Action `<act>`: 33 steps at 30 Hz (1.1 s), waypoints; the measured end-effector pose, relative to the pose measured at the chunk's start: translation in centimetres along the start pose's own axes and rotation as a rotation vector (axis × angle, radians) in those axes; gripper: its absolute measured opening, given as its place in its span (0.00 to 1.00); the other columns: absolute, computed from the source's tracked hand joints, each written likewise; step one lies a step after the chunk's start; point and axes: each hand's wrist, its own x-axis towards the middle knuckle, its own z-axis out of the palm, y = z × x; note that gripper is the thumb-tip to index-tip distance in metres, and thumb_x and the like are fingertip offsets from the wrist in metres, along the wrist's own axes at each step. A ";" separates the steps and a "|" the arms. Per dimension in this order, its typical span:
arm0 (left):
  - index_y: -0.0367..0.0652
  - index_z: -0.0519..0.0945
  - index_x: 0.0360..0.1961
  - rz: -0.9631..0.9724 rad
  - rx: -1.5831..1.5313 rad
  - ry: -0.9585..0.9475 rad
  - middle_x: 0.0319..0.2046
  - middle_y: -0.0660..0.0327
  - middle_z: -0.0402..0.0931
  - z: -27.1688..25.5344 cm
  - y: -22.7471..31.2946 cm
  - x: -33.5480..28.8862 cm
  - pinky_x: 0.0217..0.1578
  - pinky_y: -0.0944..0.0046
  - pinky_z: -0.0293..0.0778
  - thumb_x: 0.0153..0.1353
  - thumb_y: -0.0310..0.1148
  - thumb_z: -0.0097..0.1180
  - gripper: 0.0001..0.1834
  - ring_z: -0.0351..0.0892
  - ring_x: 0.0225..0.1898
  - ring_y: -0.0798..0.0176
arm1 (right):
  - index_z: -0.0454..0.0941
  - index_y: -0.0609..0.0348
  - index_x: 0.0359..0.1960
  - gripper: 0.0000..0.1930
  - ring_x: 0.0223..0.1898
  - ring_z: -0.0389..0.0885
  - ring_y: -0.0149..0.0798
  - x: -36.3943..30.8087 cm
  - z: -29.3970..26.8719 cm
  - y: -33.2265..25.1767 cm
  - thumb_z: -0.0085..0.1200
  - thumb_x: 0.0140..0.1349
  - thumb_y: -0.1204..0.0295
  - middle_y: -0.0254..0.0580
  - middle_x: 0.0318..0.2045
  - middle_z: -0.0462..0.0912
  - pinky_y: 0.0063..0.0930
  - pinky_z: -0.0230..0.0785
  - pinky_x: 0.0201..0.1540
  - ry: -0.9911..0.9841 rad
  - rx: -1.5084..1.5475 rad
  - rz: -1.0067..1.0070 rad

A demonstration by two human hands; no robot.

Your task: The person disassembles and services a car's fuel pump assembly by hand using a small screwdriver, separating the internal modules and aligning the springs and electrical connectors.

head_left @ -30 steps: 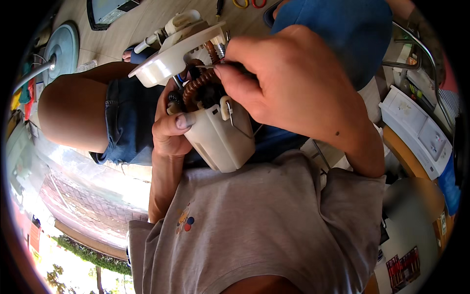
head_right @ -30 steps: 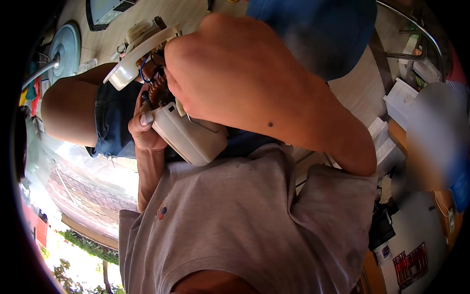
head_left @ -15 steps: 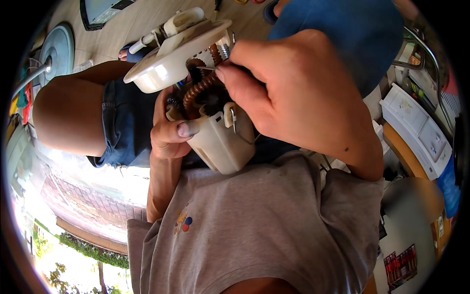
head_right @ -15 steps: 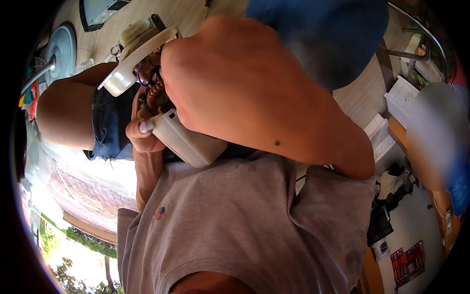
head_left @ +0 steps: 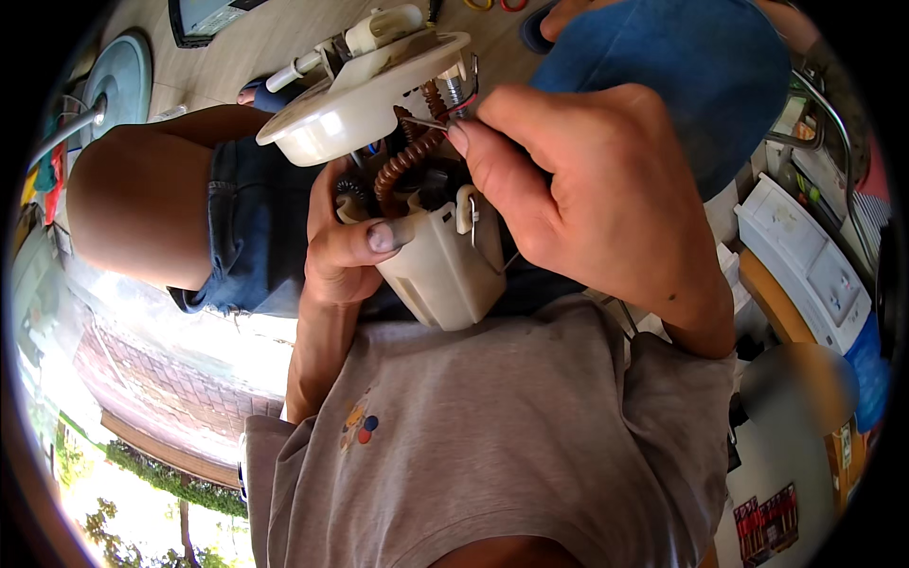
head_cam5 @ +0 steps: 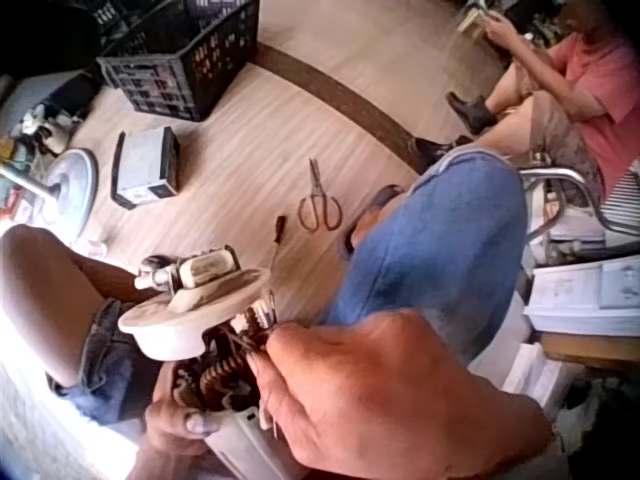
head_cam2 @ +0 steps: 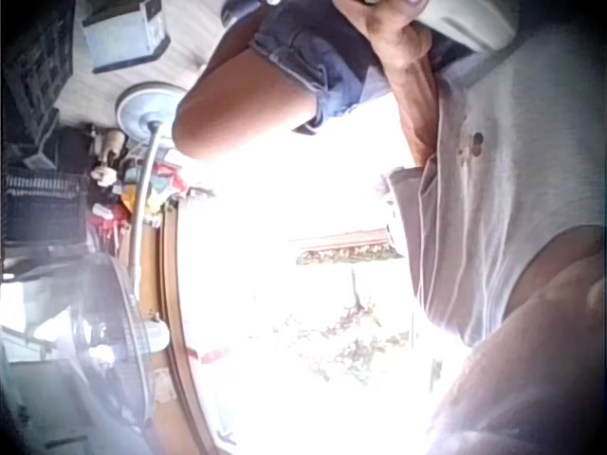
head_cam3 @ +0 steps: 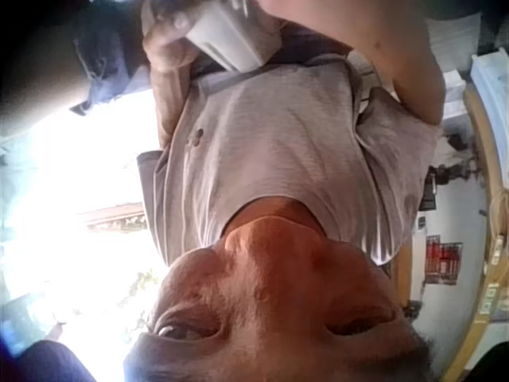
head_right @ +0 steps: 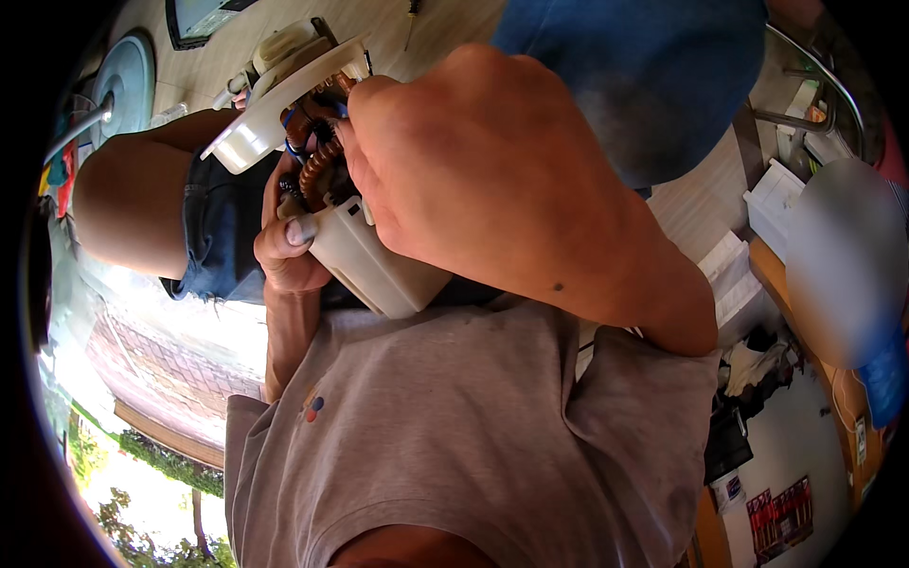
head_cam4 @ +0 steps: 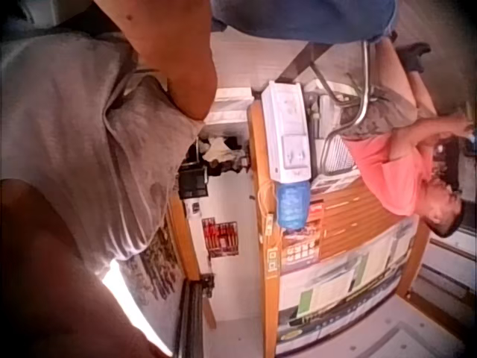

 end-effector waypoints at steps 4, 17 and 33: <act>0.26 0.62 0.62 0.036 0.029 0.005 0.52 0.45 0.74 0.2 -0.2 0.2 0.56 0.57 0.73 0.33 0.33 0.68 0.51 0.78 0.52 0.51 | 0.77 0.63 0.25 0.07 0.13 0.75 0.41 0.0 -0.2 -0.1 0.59 0.60 0.75 0.45 0.14 0.76 0.31 0.62 0.16 -0.001 0.014 -0.002; 0.24 0.65 0.59 0.120 0.156 -0.032 0.50 0.47 0.76 1.5 0.6 0.2 0.54 0.59 0.74 0.38 0.36 0.73 0.47 0.78 0.50 0.54 | 0.79 0.65 0.26 0.06 0.12 0.71 0.37 0.9 -1.1 -0.1 0.59 0.59 0.76 0.44 0.13 0.74 0.29 0.59 0.17 -0.038 0.002 -0.021; 0.28 0.71 0.55 0.109 0.247 -0.036 0.46 0.53 0.78 1.5 1.1 1.0 0.52 0.64 0.74 0.38 0.31 0.77 0.41 0.79 0.47 0.62 | 0.81 0.66 0.32 0.06 0.16 0.72 0.31 1.2 -1.3 -1.0 0.58 0.62 0.75 0.46 0.17 0.77 0.25 0.62 0.21 -0.118 -0.109 0.101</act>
